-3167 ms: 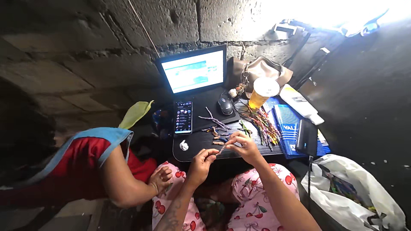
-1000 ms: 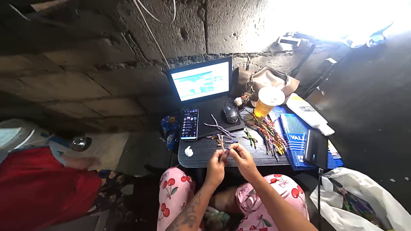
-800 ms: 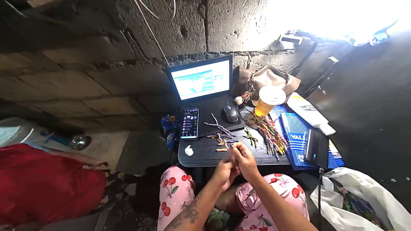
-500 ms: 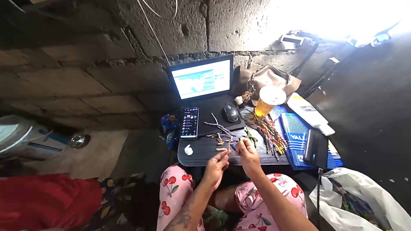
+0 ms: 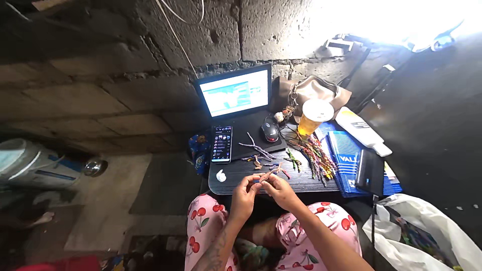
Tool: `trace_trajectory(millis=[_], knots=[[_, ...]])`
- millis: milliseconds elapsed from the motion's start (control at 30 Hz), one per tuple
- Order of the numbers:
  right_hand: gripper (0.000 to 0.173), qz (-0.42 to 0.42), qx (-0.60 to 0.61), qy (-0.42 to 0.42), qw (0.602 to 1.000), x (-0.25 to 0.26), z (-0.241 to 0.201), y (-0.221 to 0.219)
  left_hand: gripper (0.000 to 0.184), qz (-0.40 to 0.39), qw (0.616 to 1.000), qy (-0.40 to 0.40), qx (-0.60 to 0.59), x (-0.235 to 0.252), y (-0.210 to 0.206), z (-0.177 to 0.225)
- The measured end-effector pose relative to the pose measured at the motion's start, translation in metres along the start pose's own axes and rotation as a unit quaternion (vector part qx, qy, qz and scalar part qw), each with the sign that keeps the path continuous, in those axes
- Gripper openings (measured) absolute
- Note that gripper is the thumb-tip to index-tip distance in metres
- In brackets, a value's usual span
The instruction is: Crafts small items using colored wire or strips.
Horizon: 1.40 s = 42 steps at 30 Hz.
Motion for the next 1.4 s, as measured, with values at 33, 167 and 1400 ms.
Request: trace_trajectory(millis=[33, 167, 1400], knots=[[0.022, -0.006, -0.012, -0.004, 1.000, 0.000, 0.000, 0.000, 0.022, 0.001, 1.000, -0.005, 0.004, 0.000, 0.000, -0.002], [0.023, -0.038, -0.059, -0.004, 0.998, 0.001, -0.002, 0.002, 0.018, 0.010, 1.000, -0.027, 0.006, -0.001, 0.001, -0.009], [0.016, 0.070, -0.009, 0.058, 0.996, -0.003, -0.001, 0.000, 0.018, 0.045, 0.995, -0.064, 0.059, -0.014, 0.004, -0.007]])
Point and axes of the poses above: each hand's wrist, its own x-axis towards the middle knuckle, its own y-axis out of the back of the hand, z = x × y, the point moved 4 cm from there along x, towards the middle knuckle, and after that the axes turned 12 degrees about x, right-handed, at the moved point
